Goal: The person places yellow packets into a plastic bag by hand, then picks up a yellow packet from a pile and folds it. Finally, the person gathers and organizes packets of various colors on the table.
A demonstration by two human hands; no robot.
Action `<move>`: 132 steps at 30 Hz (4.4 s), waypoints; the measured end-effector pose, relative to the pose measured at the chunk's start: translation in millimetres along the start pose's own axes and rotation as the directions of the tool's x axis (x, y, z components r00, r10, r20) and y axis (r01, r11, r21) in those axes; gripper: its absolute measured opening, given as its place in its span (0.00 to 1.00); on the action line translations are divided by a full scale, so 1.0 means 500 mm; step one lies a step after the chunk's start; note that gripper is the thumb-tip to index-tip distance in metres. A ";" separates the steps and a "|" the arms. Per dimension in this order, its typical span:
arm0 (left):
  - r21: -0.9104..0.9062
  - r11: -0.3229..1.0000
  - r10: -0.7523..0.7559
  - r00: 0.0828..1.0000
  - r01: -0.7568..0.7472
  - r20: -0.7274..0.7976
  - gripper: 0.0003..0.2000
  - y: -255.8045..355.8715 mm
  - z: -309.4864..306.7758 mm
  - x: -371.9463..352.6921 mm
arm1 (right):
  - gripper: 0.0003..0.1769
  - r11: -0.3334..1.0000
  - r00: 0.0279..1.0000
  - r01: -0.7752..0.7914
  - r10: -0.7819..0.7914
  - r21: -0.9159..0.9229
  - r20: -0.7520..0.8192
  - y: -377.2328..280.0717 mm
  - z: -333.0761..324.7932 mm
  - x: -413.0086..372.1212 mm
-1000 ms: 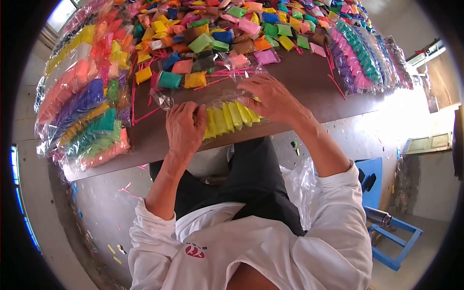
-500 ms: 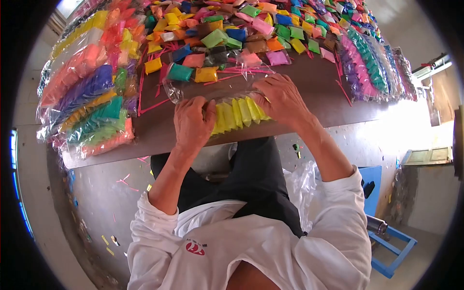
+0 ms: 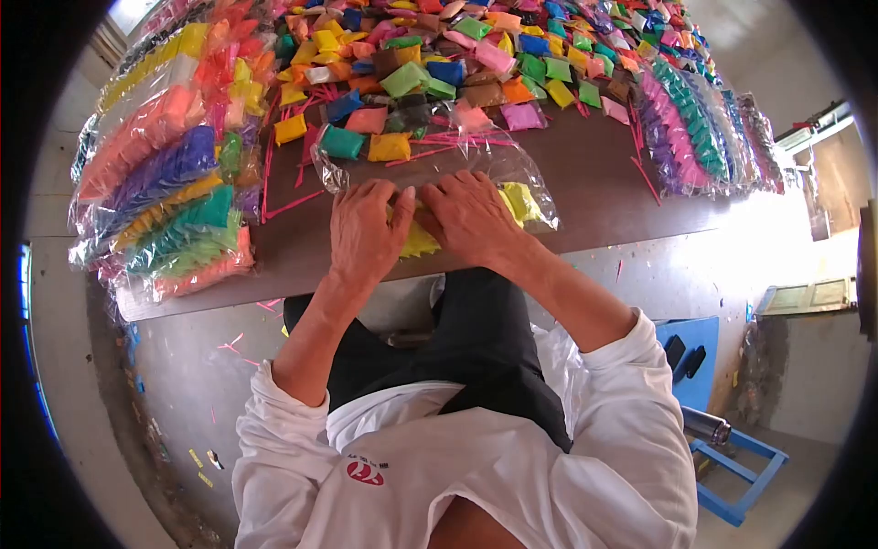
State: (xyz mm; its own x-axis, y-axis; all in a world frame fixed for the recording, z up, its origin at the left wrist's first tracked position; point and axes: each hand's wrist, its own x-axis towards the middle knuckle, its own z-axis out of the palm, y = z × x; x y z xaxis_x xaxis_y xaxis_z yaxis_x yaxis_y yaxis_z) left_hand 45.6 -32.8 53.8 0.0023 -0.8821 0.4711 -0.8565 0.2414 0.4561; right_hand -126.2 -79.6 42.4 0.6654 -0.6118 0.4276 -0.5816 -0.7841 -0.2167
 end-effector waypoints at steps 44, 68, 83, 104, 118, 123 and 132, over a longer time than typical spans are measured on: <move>-0.013 0.999 0.050 0.999 -0.050 0.010 0.07 0.027 0.057 -0.014 | 0.13 0.842 0.883 -0.375 0.452 0.388 -0.128 0.326 -0.030 0.050; -0.009 0.999 0.052 0.999 -0.052 0.004 0.06 0.028 0.059 -0.016 | 0.14 0.741 0.895 -0.385 0.444 0.551 0.028 0.358 -0.009 0.037; -0.025 0.997 0.068 0.998 -0.068 -0.013 0.06 0.028 0.058 -0.017 | 0.11 0.056 0.704 -0.377 0.666 0.924 0.247 0.335 -0.019 0.037; -0.043 0.997 0.059 0.998 -0.058 0.020 0.08 0.031 0.052 -0.015 | 0.27 0.879 0.944 -0.329 0.318 0.345 0.089 0.299 -0.111 0.123; -0.047 0.996 0.077 0.997 -0.078 -0.023 0.08 0.022 0.058 -0.022 | 0.24 0.994 0.838 -0.090 0.112 -0.067 0.535 0.204 -0.068 0.268; -0.034 0.996 0.087 0.995 -0.088 -0.045 0.08 0.025 0.060 -0.023 | 0.15 0.999 0.879 -0.039 0.033 0.003 0.476 0.206 -0.075 0.250; -0.035 0.997 0.072 0.997 -0.073 -0.031 0.08 0.021 0.065 -0.023 | 0.09 0.985 0.931 0.099 -0.141 0.138 0.338 0.073 -0.206 0.105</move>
State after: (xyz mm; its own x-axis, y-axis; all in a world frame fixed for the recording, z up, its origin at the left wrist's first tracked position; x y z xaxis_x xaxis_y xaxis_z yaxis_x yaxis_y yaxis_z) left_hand 20.0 -33.3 28.8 -0.0430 -0.8495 0.5258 -0.8358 0.3189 0.4470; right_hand -160.7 -129.3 147.4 0.8593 -0.4942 0.1322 -0.4427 -0.8478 -0.2920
